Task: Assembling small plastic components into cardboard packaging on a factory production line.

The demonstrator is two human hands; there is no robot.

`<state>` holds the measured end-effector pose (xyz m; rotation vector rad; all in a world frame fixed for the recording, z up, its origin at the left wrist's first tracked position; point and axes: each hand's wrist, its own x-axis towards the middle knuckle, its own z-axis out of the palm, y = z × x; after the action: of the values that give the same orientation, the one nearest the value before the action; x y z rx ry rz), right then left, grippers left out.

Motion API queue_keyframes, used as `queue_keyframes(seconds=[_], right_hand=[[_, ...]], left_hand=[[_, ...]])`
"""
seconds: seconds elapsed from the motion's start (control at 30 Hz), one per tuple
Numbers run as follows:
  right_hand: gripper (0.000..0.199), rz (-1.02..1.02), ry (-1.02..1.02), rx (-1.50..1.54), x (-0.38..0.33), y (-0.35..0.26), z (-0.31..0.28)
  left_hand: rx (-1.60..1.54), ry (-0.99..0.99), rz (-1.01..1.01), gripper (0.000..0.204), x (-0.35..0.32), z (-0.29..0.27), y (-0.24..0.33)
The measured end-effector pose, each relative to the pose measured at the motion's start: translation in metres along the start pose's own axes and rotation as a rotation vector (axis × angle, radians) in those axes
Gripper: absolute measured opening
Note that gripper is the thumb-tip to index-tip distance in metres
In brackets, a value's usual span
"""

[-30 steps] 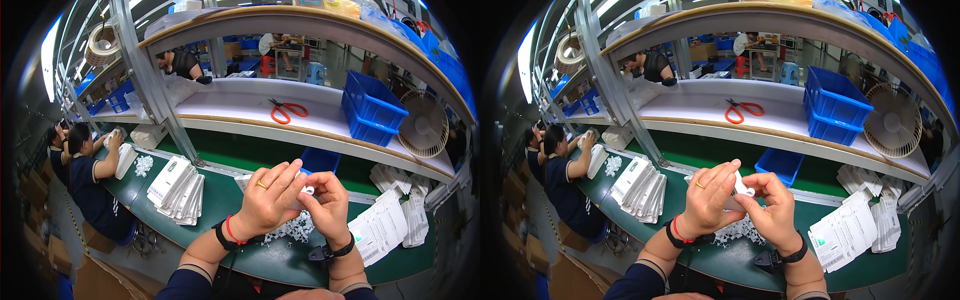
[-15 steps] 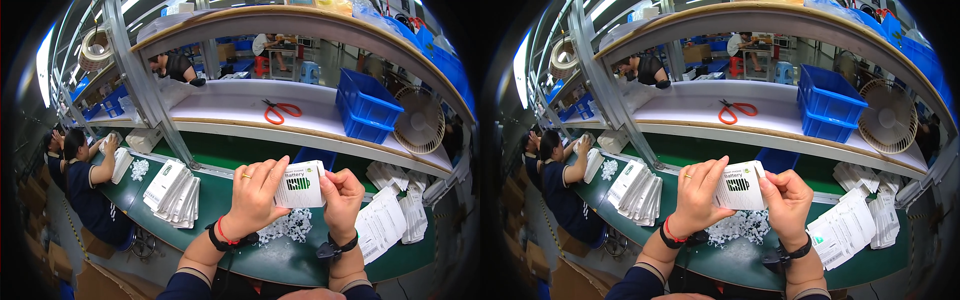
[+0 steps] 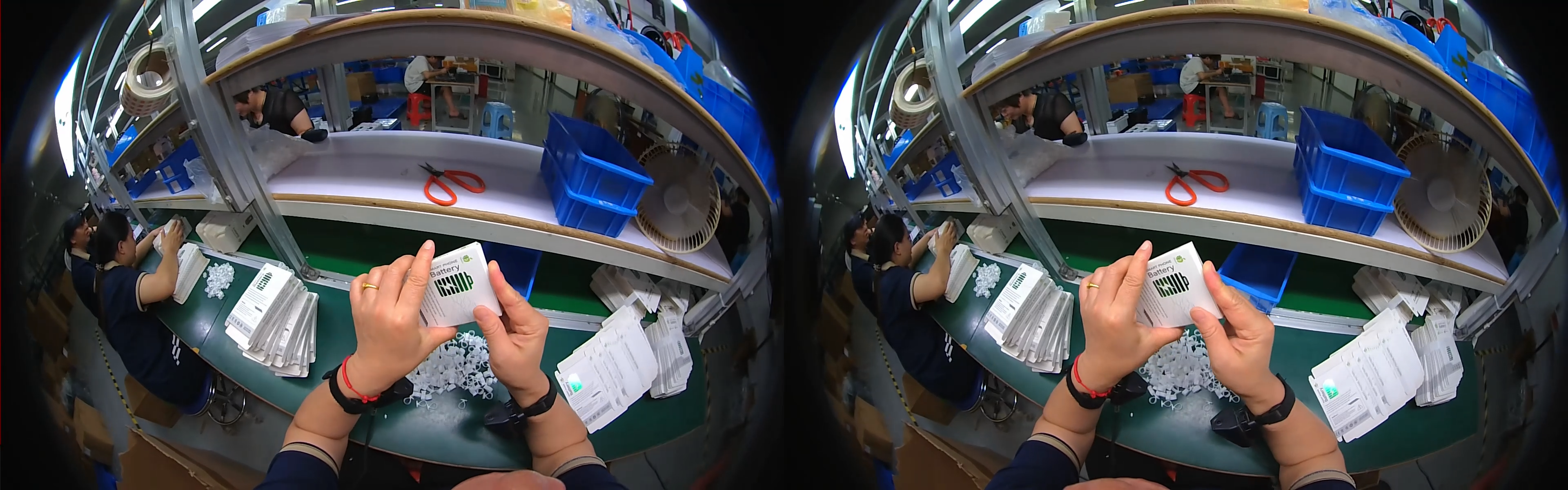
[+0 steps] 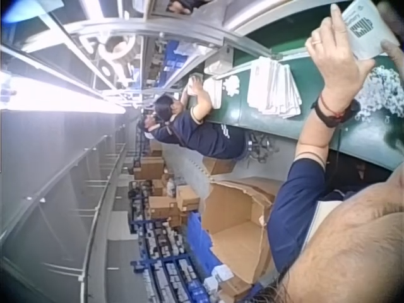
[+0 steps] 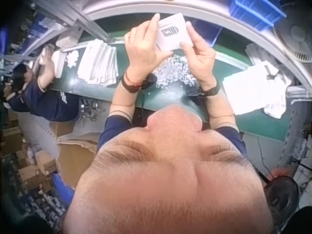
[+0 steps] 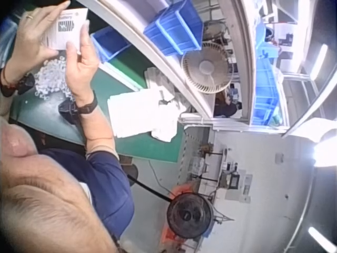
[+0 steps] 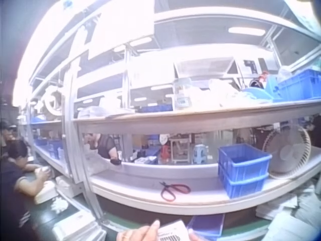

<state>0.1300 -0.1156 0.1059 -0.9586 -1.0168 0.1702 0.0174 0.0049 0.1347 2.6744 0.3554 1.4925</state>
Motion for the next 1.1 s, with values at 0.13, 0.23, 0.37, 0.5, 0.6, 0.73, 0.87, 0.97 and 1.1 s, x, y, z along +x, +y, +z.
queue_keyframes(seconds=[0.13,0.23,0.37,0.5,0.6,0.73,0.87,0.97,1.1], right_hand=[[0.043,-0.01,-0.039,-0.156,0.004,0.003,-0.003],[0.042,-0.039,-0.02,-0.302,0.005,0.006,-0.003],[0.051,-0.107,-0.039,-0.433,0.007,0.011,0.002],[0.057,0.048,-0.089,-0.208,0.011,0.002,0.001],[0.059,-0.034,-0.055,-0.198,0.011,-0.001,0.004],[0.05,-0.092,-0.005,-0.335,0.013,-0.017,0.0],[0.013,-0.168,-0.026,-0.368,0.016,-0.024,-0.023],[0.012,-0.224,-0.006,-0.326,0.015,-0.03,-0.024],[0.019,-0.252,0.014,-0.268,0.011,-0.034,-0.019]], left_hand=[[0.053,-0.018,-0.013,0.098,-0.003,0.001,0.0],[0.065,-0.012,-0.047,0.097,-0.005,0.004,-0.001],[-0.014,-0.071,-0.091,0.095,0.001,0.007,-0.003],[-0.02,-0.022,-0.077,0.094,-0.001,0.01,-0.001],[0.027,-0.003,-0.11,0.094,-0.005,0.003,-0.002],[0.131,0.019,-0.167,0.094,-0.007,-0.011,-0.011],[0.322,0.069,-0.332,0.085,-0.018,-0.032,-0.038],[0.506,0.067,-0.419,0.077,-0.035,-0.049,-0.071],[0.63,0.041,-0.544,0.07,-0.049,-0.075,-0.114]])
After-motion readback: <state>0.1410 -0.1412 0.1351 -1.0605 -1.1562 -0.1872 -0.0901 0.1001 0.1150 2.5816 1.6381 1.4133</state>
